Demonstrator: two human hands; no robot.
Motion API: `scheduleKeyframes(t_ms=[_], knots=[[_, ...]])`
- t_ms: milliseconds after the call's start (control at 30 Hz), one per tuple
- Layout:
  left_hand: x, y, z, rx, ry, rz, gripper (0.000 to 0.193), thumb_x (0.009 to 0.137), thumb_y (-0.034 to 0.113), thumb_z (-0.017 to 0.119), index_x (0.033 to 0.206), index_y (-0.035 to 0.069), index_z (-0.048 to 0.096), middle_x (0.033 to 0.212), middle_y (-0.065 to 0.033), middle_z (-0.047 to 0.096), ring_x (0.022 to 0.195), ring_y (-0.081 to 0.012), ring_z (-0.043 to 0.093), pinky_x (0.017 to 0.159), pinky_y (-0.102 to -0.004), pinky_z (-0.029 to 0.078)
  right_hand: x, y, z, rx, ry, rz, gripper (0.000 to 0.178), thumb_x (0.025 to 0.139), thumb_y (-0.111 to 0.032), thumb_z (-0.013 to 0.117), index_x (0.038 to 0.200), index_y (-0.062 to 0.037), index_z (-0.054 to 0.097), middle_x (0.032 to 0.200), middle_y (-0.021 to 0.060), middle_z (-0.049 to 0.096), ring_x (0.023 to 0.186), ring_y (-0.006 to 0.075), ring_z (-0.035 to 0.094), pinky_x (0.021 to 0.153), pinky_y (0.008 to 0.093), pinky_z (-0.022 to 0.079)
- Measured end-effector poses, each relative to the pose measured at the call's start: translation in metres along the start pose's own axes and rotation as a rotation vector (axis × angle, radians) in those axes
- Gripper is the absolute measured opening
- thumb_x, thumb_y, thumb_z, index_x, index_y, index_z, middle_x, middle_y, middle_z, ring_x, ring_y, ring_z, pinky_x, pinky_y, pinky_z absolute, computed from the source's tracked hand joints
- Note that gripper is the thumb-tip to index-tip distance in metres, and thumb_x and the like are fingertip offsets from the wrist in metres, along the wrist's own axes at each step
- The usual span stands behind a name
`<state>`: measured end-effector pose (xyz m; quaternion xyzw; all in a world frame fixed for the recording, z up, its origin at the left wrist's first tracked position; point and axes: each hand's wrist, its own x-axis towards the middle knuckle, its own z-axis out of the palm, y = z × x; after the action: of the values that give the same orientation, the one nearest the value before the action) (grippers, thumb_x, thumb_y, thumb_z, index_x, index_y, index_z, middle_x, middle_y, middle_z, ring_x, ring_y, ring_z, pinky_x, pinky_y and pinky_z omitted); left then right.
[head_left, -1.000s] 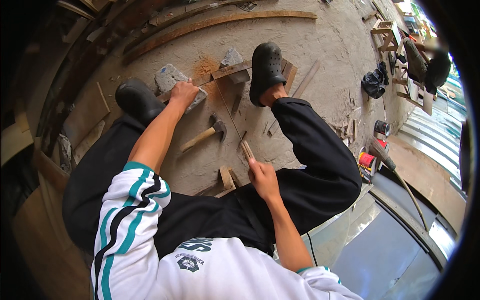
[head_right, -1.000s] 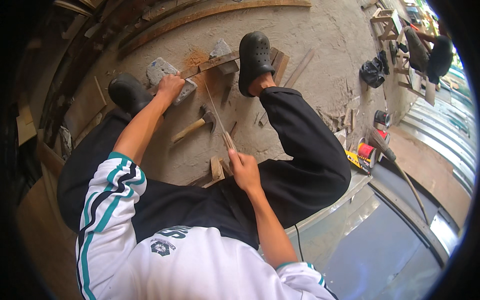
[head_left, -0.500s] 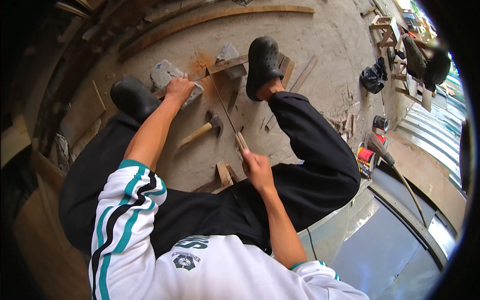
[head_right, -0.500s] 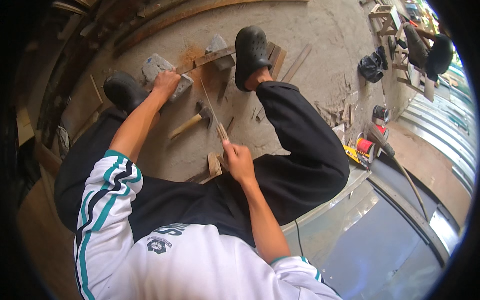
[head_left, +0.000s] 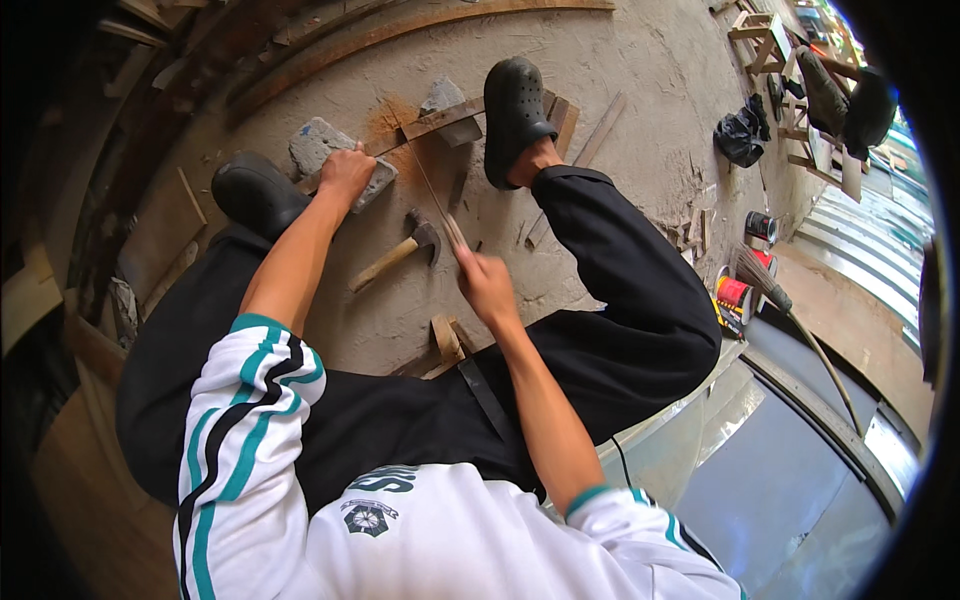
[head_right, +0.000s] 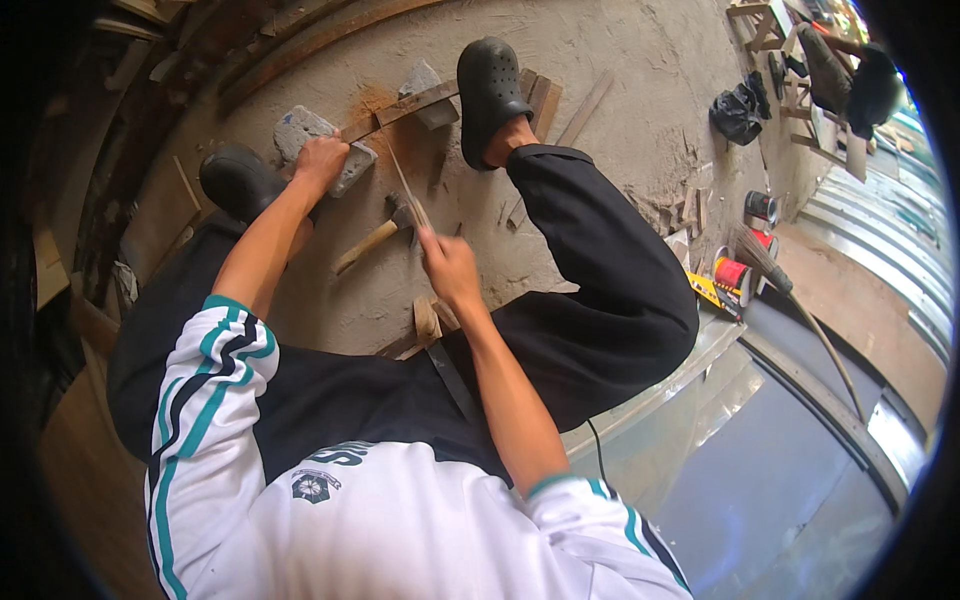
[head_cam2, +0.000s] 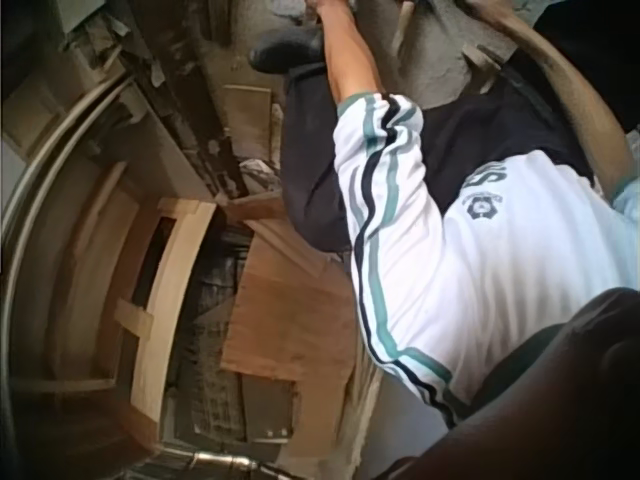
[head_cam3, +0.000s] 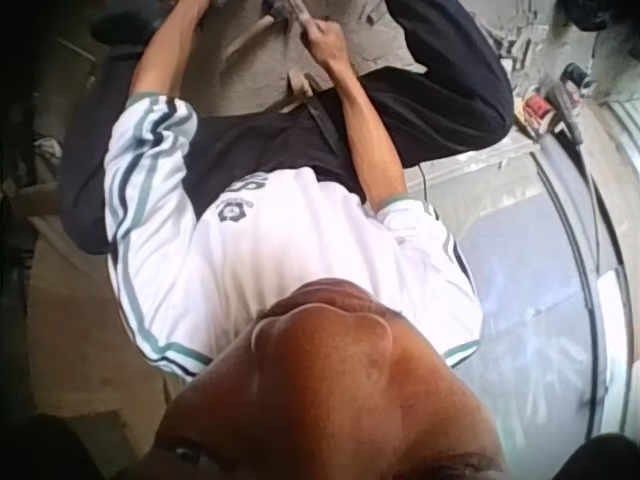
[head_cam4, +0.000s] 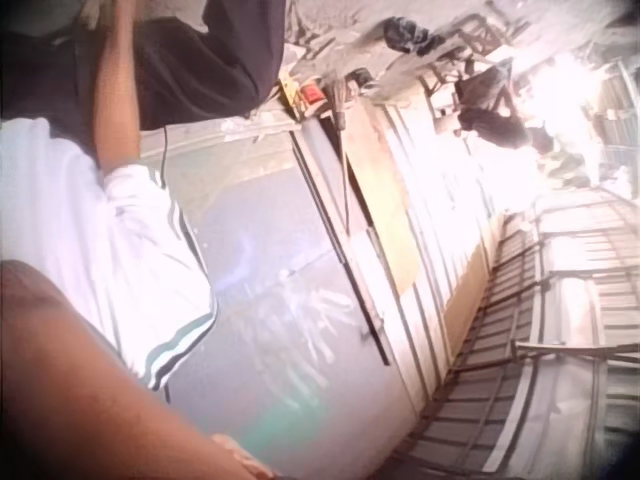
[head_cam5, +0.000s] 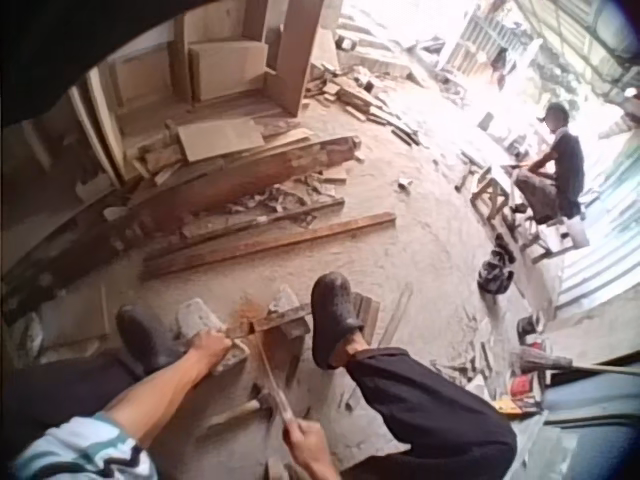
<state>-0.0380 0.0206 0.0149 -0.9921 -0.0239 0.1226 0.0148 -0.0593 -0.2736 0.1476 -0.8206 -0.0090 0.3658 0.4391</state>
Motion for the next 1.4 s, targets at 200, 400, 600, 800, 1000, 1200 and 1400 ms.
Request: scheduleKeyframes(t_ms=[200,400,600,800,1000,1200,1400], knots=[[-0.003,0.001,-0.013,-0.031,-0.073,-0.021,0.027,0.094,0.013,0.051,0.087,0.001,0.074,0.082,-0.0176,0.072,0.079,-0.0289,0.073,0.065,-0.0395,0.058,0.018,-0.013,0.005,0.024,-0.017,-0.016,0.06,0.096,-0.047,0.051,0.063,0.0026,0.056,0.052,0.0097,0.048,0.05,0.0176,0.047,0.053,0.0368,0.039],[-0.003,0.001,-0.005,0.029,0.014,0.007,0.025,0.091,0.012,0.052,0.083,0.003,0.075,0.086,-0.0175,0.072,0.079,-0.0288,0.073,0.067,-0.0393,0.058,-0.014,0.009,-0.004,0.074,-0.051,0.027,0.058,0.097,-0.044,0.052,0.061,0.002,0.05,0.052,0.0035,0.043,0.052,0.0124,0.042,0.051,0.0344,0.036],[-0.002,0.002,-0.005,-0.04,-0.059,-0.015,0.022,0.089,0.012,0.055,0.084,0.004,0.075,0.09,-0.0181,0.072,0.08,-0.0297,0.073,0.067,-0.0396,0.058,0.028,0.014,0.009,0.073,-0.028,-0.01,0.058,0.098,-0.044,0.05,0.062,0.0011,0.052,0.052,0.0049,0.044,0.051,0.0134,0.042,0.051,0.0352,0.036],[-0.007,-0.001,-0.015,0.029,-0.029,0.044,0.022,0.088,0.011,0.055,0.086,0.002,0.074,0.093,-0.0183,0.072,0.086,-0.0282,0.072,0.071,-0.0397,0.058,-0.021,0.018,-0.001,0.052,-0.056,-0.046,0.056,0.101,-0.04,0.049,0.058,-0.0048,0.047,0.051,-0.0013,0.041,0.049,0.0096,0.037,0.047,0.0304,0.03],[-0.006,0.008,-0.017,0.005,-0.034,-0.009,0.023,0.09,0.011,0.054,0.089,0.0,0.073,0.087,-0.0166,0.072,0.084,-0.0285,0.072,0.07,-0.041,0.058,0.02,0.02,0.029,0.014,0.035,-0.056,0.058,0.095,-0.046,0.052,0.066,0.0043,0.057,0.054,0.0141,0.052,0.053,0.0237,0.051,0.056,0.0406,0.041],[-0.004,0.009,-0.019,0.017,-0.018,-0.032,0.025,0.092,0.01,0.05,0.091,0.001,0.073,0.079,-0.0161,0.072,0.077,-0.0298,0.072,0.066,-0.0417,0.058,0.027,-0.009,-0.001,0.134,-0.016,0.036,0.056,0.095,-0.049,0.051,0.066,-0.002,0.059,0.052,0.0026,0.048,0.05,0.0137,0.048,0.051,0.0317,0.037],[-0.003,0.01,-0.017,0.029,-0.088,-0.127,0.024,0.09,0.01,0.052,0.092,0.0,0.073,0.098,-0.0192,0.071,0.084,-0.0318,0.072,0.07,-0.0426,0.058,-0.012,-0.084,-0.022,-0.008,-0.009,0.101,0.056,0.096,-0.051,0.048,0.069,-0.0025,0.059,0.054,0.0017,0.048,0.05,0.0105,0.045,0.05,0.0267,0.034]])
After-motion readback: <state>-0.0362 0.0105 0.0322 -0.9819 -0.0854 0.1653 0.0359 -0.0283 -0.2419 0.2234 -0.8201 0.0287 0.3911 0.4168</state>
